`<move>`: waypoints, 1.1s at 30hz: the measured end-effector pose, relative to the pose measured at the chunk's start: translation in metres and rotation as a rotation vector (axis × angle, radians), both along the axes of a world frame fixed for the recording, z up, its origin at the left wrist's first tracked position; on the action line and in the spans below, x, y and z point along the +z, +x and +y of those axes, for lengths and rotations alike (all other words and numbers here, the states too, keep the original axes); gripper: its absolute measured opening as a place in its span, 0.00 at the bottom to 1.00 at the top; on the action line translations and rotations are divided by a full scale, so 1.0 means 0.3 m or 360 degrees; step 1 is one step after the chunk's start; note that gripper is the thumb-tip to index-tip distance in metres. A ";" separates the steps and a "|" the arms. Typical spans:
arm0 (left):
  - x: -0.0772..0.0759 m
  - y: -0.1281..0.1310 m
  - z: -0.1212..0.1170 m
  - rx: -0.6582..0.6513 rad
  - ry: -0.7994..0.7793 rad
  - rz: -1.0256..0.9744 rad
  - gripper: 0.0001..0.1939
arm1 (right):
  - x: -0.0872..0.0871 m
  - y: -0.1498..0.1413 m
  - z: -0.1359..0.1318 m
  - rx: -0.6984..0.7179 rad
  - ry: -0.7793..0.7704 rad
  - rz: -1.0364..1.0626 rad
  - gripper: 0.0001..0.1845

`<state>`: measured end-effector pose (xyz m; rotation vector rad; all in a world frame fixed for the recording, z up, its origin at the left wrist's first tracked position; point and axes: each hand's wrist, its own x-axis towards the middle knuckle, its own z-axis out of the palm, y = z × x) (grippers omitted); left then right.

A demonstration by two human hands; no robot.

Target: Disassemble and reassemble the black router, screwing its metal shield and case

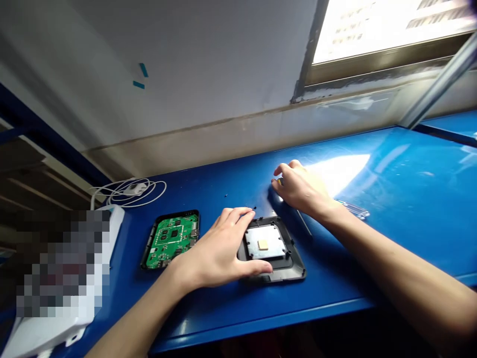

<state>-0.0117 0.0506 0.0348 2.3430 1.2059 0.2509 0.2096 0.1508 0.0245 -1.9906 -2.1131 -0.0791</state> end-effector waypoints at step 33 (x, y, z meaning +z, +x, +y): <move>0.006 -0.020 -0.006 -0.0077 -0.0110 -0.0023 0.55 | 0.036 0.015 -0.217 0.1583 0.0047 -0.0081 0.31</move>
